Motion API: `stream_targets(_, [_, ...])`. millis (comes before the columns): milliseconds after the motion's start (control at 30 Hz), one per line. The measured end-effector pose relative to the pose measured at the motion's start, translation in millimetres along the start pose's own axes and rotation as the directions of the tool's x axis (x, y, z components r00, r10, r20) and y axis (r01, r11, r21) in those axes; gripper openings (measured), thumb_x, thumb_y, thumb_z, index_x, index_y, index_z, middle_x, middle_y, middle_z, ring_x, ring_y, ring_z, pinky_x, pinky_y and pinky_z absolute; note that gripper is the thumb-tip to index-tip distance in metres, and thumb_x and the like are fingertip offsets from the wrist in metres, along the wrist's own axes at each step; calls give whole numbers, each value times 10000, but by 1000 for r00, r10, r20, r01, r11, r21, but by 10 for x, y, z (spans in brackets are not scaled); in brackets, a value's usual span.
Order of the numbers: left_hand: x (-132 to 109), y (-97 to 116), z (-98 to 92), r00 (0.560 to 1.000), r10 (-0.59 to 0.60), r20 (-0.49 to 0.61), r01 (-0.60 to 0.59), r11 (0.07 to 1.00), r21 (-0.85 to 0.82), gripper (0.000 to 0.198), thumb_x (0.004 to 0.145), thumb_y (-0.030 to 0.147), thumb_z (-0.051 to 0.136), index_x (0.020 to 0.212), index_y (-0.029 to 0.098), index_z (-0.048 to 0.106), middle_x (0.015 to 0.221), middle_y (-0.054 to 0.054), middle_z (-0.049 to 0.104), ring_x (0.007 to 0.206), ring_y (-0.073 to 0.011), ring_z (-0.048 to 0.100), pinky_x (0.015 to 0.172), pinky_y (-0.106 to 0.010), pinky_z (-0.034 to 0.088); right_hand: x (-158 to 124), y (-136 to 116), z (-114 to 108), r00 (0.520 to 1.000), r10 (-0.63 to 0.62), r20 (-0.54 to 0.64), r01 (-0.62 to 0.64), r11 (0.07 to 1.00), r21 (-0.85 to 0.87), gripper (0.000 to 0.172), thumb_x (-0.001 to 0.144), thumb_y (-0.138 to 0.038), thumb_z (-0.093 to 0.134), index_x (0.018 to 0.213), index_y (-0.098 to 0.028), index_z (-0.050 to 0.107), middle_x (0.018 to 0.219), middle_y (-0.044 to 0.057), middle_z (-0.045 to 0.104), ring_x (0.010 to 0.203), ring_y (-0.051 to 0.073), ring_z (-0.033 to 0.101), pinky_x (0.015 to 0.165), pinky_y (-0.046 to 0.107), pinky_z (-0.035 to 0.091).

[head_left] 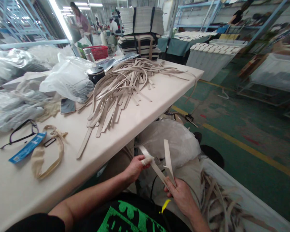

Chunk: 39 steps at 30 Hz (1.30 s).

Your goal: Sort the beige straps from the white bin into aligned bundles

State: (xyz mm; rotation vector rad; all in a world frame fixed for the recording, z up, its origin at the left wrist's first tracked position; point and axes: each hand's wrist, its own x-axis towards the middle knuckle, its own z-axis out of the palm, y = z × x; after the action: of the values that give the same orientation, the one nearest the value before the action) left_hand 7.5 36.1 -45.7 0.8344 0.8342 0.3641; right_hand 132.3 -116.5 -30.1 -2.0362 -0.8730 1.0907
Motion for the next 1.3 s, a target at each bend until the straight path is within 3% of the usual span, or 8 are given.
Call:
stream_targets(133, [-74, -108, 62, 986, -19, 167, 0, 994, 112, 432, 612, 485, 807, 751, 84, 727, 676, -44, 621, 638, -129, 477, 634, -241, 352, 24, -65, 59, 999, -17, -30, 17, 1000, 7, 556, 849, -670, 398, 747, -175, 629, 633, 42, 676, 534, 182, 626, 544, 264, 433])
stream_targets(267, [17, -10, 6, 998, 53, 47, -55, 997, 50, 432, 584, 485, 823, 744, 97, 722, 699, -46, 626, 676, -139, 499, 656, -238, 373, 5, -59, 3, 1000, -26, 6, 26, 999, 32, 569, 852, -675, 394, 746, -173, 639, 683, 53, 701, 584, 187, 649, 583, 266, 452])
stream_targets(367, [82, 58, -54, 999, 33, -40, -33, 999, -5, 460, 512, 465, 864, 774, 113, 727, 790, -68, 654, 756, -164, 537, 708, -244, 404, -19, -11, -5, 1000, -7, -1, 7, 999, 41, 575, 851, -684, 387, 711, -179, 623, 651, 50, 688, 570, 180, 649, 576, 258, 458])
stream_targets(567, [-36, -98, 74, 987, -44, 156, 29, 995, 99, 463, 606, 513, 809, 765, 85, 731, 688, -56, 631, 651, -134, 493, 648, -241, 370, 39, -43, 98, 997, -34, -74, 38, 997, 66, 586, 855, -691, 376, 767, -172, 633, 636, 48, 679, 514, 166, 621, 528, 249, 440])
stream_targets(767, [22, -41, 34, 997, -68, 37, 68, 998, -4, 492, 519, 487, 864, 784, 95, 727, 779, -81, 656, 701, -149, 534, 689, -241, 405, -8, -45, 51, 998, -32, -60, 37, 995, 87, 561, 858, -673, 407, 723, -172, 620, 601, 41, 662, 511, 163, 608, 542, 249, 443])
stream_targets(967, [-54, -139, 97, 977, -95, 191, 86, 995, 58, 469, 596, 496, 823, 792, 81, 725, 749, -81, 653, 677, -146, 536, 694, -254, 415, 45, -110, 134, 994, -47, -98, 61, 988, 143, 549, 862, -658, 414, 777, -163, 636, 619, 38, 653, 488, 152, 591, 517, 244, 437])
stream_targets(1100, [-43, -62, 80, 988, -112, 106, 110, 994, 24, 497, 556, 505, 843, 788, 82, 719, 756, -84, 655, 687, -146, 545, 705, -250, 422, 45, -90, 77, 993, -20, -113, 47, 969, 242, 541, 859, -652, 423, 907, -165, 654, 682, 40, 675, 531, 169, 615, 546, 259, 469])
stream_targets(1300, [-15, -80, 31, 982, -169, 85, 173, 984, -32, 504, 539, 484, 860, 813, 89, 709, 772, -90, 664, 707, -157, 585, 721, -258, 439, 6, -46, 96, 993, 15, -116, 9, 979, 203, 538, 819, -677, 470, 805, -167, 640, 611, 34, 656, 463, 157, 579, 482, 247, 438])
